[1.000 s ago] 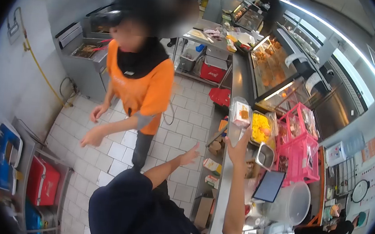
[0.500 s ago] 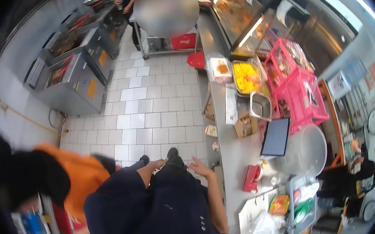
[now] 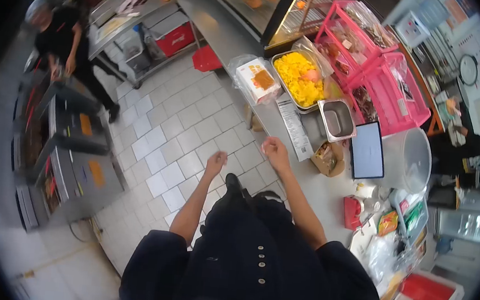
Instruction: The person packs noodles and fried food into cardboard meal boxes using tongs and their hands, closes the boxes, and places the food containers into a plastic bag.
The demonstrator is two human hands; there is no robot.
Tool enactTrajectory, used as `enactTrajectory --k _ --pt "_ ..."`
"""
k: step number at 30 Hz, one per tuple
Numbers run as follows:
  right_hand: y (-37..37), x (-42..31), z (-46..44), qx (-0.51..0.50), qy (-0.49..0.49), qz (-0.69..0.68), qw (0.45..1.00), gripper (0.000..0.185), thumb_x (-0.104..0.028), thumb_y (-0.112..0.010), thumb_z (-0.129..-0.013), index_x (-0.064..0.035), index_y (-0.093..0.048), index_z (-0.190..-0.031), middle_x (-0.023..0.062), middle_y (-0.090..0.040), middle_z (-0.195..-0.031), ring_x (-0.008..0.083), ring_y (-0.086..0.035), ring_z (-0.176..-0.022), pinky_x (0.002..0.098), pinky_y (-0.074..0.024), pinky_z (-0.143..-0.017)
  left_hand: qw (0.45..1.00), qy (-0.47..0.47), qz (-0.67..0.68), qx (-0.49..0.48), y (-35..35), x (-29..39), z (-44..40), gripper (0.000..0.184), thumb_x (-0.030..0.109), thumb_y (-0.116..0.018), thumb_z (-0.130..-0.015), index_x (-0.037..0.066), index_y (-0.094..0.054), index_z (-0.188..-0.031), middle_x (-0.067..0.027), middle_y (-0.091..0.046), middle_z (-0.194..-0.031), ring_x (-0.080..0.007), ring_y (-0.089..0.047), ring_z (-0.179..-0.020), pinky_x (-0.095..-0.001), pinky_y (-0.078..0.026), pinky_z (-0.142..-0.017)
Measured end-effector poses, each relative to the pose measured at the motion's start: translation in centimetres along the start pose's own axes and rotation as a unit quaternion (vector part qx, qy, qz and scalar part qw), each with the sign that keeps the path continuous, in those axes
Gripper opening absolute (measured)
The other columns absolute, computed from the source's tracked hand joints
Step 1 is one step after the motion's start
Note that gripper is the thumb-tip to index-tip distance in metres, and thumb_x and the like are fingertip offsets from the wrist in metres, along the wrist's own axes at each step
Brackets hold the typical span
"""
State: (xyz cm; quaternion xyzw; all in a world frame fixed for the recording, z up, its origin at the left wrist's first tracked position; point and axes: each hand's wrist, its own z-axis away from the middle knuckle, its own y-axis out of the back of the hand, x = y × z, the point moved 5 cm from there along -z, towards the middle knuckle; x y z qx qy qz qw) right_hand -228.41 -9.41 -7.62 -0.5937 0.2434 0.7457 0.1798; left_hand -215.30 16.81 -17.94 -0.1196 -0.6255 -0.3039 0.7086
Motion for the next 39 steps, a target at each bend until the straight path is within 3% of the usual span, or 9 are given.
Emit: enactTrajectory --k 8,11,16,18,20,25,27,34,39 --pt "0.7 -9.1 -8.8 0.161 0.054 0.044 0.984 0.026 -0.019 -0.067 -0.095 -0.0009 -0.069 -0.114 0.0139 -0.073 -0.103 0.0209 -0.070 -0.086 0.0319 -0.0549 -0.077 0.951 -0.259 -0.151 -0.075 -3.1 24.2 -24.0 0.026 0.026 -0.067 -0.096 0.004 -0.070 -0.110 -0.0140 -0.073 -0.097 -0.0260 -0.071 -0.086 -0.0374 -0.054 -0.076" --pt "0.4 -9.5 -11.6 0.170 0.037 0.017 0.985 0.027 -0.020 -0.068 -0.094 -0.0010 -0.069 -0.113 0.0138 -0.073 -0.104 0.0207 -0.070 -0.088 0.0340 -0.0557 -0.078 0.886 -0.346 -0.308 0.000 -6.0 24.2 -30.3 0.034 0.027 -0.069 -0.094 0.003 -0.069 -0.118 -0.0131 -0.072 -0.107 -0.0282 -0.069 -0.091 -0.0400 -0.054 -0.082" --pt "-2.0 -7.3 -14.8 0.171 0.061 0.038 0.983 0.026 -0.019 -0.070 -0.092 -0.0032 -0.069 -0.113 0.0122 -0.071 -0.106 0.0236 -0.069 -0.090 0.0385 -0.0559 -0.081 0.857 -0.328 -0.367 -0.150 -7.9 20.1 -36.9 0.031 0.029 -0.076 -0.083 0.002 -0.070 -0.099 -0.0164 -0.072 -0.103 -0.0302 -0.071 -0.088 -0.0420 -0.054 -0.076" --pt "-1.7 -9.8 -14.7 0.185 0.041 0.049 0.981 0.029 -0.019 -0.072 -0.090 -0.0043 -0.069 -0.115 0.0139 -0.069 -0.113 0.0265 -0.068 -0.096 0.0402 -0.0543 -0.087 0.914 -0.149 -0.254 -0.279 -7.3 21.5 -37.0 0.027 0.024 -0.078 -0.085 0.000 -0.065 -0.086 -0.0058 -0.062 -0.068 -0.0146 -0.059 -0.067 -0.0305 -0.049 -0.065" --pt "-0.8 -13.9 -13.6 0.273 0.113 0.127 0.947 0.035 -0.020 -0.075 -0.088 -0.0057 -0.068 -0.119 0.0143 -0.066 -0.123 0.0282 -0.066 -0.105 0.0405 -0.0518 -0.094 0.892 -0.285 -0.204 -0.287 -6.6 25.1 -35.4 0.024 0.021 -0.076 -0.088 0.000 -0.065 -0.089 -0.0071 -0.067 -0.079 -0.0161 -0.061 -0.075 -0.0300 -0.049 -0.073" --pt "1.2 -20.0 -11.8 0.378 0.146 0.204 0.891 0.045 -0.022 -0.079 -0.086 -0.0068 -0.065 -0.126 0.0130 -0.067 -0.123 0.0279 -0.065 -0.110 0.0396 -0.0492 -0.099 0.774 -0.221 -0.255 -0.536 -9.7 36.4 -28.0 0.022 0.016 -0.074 -0.090 0.000 -0.067 -0.103 -0.0095 -0.071 -0.090 -0.0168 -0.066 -0.089 -0.0320 -0.050 -0.082" --pt "0.8 -15.8 -11.1 0.253 -0.038 -0.088 0.963 0.041 -0.020 -0.079 -0.087 -0.0063 -0.065 -0.123 0.0114 -0.070 -0.116 0.0223 -0.065 -0.109 0.0375 -0.0503 -0.097 0.740 -0.204 -0.216 -0.604 -11.9 37.3 -26.9 0.026 0.017 -0.074 -0.090 0.000 -0.067 -0.108 -0.0103 -0.071 -0.092 -0.0171 -0.066 -0.092 -0.0324 -0.050 -0.084" --pt "7.8 -14.7 2.9 0.622 -0.030 -0.096 0.776 0.014 0.004 -0.062 -0.093 0.0013 -0.068 -0.105 0.0078 -0.072 -0.101 0.0154 -0.070 -0.094 0.0293 -0.0558 -0.086 0.715 -0.246 -0.003 -0.654 -16.1 38.9 -19.9 0.037 0.019 -0.074 -0.091 0.002 -0.064 -0.123 -0.0113 -0.073 -0.102 -0.0207 -0.069 -0.098 -0.0361 -0.051 -0.091" --pt "16.5 -9.0 9.0 0.715 -0.120 -0.087 0.683 0.032 -0.021 -0.079 -0.087 -0.0006 -0.069 -0.110 0.0120 -0.072 -0.101 0.0205 -0.070 -0.091 0.0342 -0.0563 -0.081 0.620 -0.164 -0.060 -0.765 -18.1 32.8 -18.5 0.045 0.025 -0.074 -0.092 0.003 -0.060 -0.129 -0.0122 -0.072 -0.108 -0.0229 -0.069 -0.101 -0.0348 -0.051 -0.092"
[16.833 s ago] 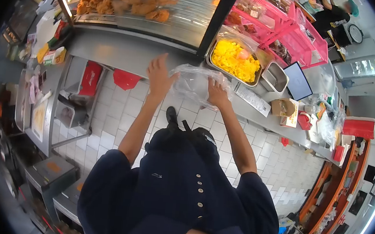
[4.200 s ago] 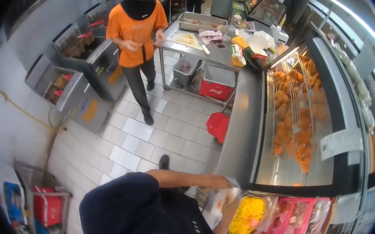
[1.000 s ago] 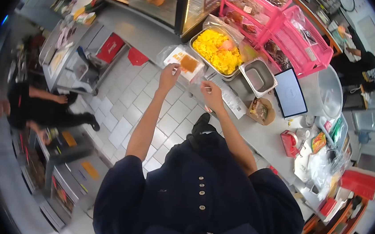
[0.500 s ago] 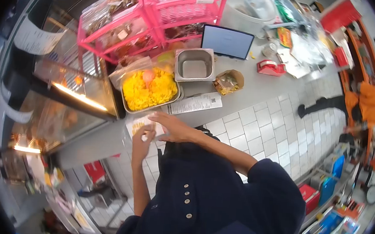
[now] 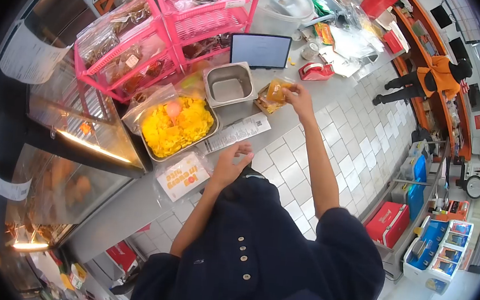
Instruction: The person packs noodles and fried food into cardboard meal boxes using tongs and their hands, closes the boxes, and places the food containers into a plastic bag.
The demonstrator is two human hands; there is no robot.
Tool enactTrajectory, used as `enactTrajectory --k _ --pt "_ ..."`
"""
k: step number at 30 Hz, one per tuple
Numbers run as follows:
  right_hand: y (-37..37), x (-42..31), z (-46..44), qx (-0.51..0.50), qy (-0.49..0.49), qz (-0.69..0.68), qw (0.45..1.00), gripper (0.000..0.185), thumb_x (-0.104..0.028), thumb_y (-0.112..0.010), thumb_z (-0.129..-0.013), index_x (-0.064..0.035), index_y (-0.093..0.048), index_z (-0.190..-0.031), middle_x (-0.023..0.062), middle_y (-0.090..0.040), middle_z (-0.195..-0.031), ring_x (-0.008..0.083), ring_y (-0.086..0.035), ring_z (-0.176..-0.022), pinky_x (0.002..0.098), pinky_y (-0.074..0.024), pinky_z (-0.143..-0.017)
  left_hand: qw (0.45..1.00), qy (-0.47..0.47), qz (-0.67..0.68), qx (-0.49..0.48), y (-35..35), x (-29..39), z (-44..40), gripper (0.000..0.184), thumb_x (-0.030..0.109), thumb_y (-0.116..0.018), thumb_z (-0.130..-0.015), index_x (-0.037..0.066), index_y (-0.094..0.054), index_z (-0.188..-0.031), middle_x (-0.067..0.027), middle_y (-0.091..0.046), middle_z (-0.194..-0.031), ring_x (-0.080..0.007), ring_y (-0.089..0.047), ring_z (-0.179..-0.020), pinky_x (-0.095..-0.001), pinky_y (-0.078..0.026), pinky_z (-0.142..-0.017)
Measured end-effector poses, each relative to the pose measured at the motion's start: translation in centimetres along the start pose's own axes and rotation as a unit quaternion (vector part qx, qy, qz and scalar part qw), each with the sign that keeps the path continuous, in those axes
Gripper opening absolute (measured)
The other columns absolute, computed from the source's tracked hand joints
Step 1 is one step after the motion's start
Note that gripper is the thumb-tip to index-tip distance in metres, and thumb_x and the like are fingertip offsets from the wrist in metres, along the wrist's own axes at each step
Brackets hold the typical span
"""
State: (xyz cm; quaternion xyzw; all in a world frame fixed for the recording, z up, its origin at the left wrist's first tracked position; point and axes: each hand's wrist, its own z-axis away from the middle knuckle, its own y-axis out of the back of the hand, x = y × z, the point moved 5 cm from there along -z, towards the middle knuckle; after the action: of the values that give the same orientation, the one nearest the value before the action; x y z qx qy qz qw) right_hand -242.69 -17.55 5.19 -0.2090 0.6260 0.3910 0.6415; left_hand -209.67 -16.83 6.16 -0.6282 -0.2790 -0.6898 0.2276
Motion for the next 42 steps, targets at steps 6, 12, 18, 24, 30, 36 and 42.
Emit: enactTrajectory --k 6,12,18,24,30,36,42 --pt "3.3 2.8 -5.6 0.073 0.096 0.366 0.923 0.069 -0.043 -0.079 -0.083 -0.0008 -0.058 -0.133 0.0212 -0.067 -0.123 0.0304 -0.066 -0.113 0.0444 -0.0514 -0.097 0.980 0.145 -0.080 -0.114 -2.3 -6.4 -3.7 0.060 0.034 -0.076 -0.090 0.001 -0.055 -0.136 -0.0185 -0.071 -0.114 -0.0271 -0.068 -0.108 -0.0380 -0.052 -0.095" --pt "1.2 10.6 -8.5 -0.268 -0.166 0.087 0.945 0.057 -0.020 -0.069 -0.090 -0.0016 -0.053 -0.141 0.0208 -0.066 -0.126 0.0315 -0.069 -0.107 0.0424 -0.0553 -0.090 0.991 0.018 -0.096 0.092 -7.1 -10.1 -13.6 0.110 0.036 -0.087 -0.078 -0.005 -0.019 -0.155 -0.0285 -0.042 -0.151 -0.0393 -0.059 -0.126 -0.0422 -0.050 -0.104" --pt "4.4 9.1 -6.7 -0.190 -0.027 0.235 0.953 0.048 -0.030 -0.074 -0.086 -0.0015 -0.066 -0.125 0.0216 -0.073 -0.099 0.0302 -0.072 -0.093 0.0431 -0.0568 -0.080 0.994 0.077 0.034 0.074 -10.1 -8.1 -16.3 0.112 0.027 -0.091 -0.073 -0.003 -0.020 -0.154 -0.0232 -0.043 -0.151 -0.0314 -0.064 -0.118 -0.0401 -0.056 -0.089" --pt "6.6 7.0 -4.2 -0.076 -0.071 0.447 0.889 0.055 -0.051 -0.084 -0.072 -0.0058 -0.071 -0.101 0.0187 -0.074 -0.095 0.0373 -0.071 -0.094 0.0471 -0.0556 -0.081 0.990 0.118 -0.064 -0.042 -11.8 -7.3 -16.8 0.113 0.034 -0.092 -0.071 0.001 -0.022 -0.154 -0.0245 -0.039 -0.154 -0.0328 -0.061 -0.122 -0.0434 -0.054 -0.095" --pt "7.6 8.1 -3.4 -0.082 -0.012 0.381 0.921 0.054 -0.051 -0.080 -0.079 -0.0039 -0.069 -0.103 0.0214 -0.072 -0.099 0.0388 -0.071 -0.094 0.0477 -0.0550 -0.080 0.925 -0.148 -0.349 0.037 -10.7 -1.4 -18.7 0.129 0.046 -0.092 -0.063 0.000 -0.018 -0.158 -0.0225 -0.038 -0.155 -0.0401 -0.037 -0.144 -0.0468 -0.035 -0.114" --pt "8.2 8.4 0.7 -0.074 0.005 0.137 0.988 0.032 -0.023 -0.063 -0.097 0.0010 -0.066 -0.118 0.0229 -0.072 -0.101 0.0373 -0.071 -0.095 0.0417 -0.0559 -0.082 0.957 -0.039 -0.239 -0.157 -10.7 -2.6 -22.1 0.132 0.054 -0.091 -0.060 -0.001 -0.021 -0.158 -0.0217 -0.036 -0.157 -0.0397 -0.034 -0.145 -0.0495 -0.030 -0.117" --pt "6.6 10.0 5.2 0.118 0.066 0.054 0.989 0.039 -0.018 -0.064 -0.099 -0.0035 -0.062 -0.135 0.0162 -0.068 -0.128 0.0298 -0.068 -0.113 0.0394 -0.0592 -0.089 0.950 -0.162 -0.256 -0.073 -9.0 -0.8 -19.9 0.131 0.061 -0.086 -0.063 0.008 -0.017 -0.162 -0.0186 -0.024 -0.165 -0.0371 -0.020 -0.153 -0.0506 -0.019 -0.124"
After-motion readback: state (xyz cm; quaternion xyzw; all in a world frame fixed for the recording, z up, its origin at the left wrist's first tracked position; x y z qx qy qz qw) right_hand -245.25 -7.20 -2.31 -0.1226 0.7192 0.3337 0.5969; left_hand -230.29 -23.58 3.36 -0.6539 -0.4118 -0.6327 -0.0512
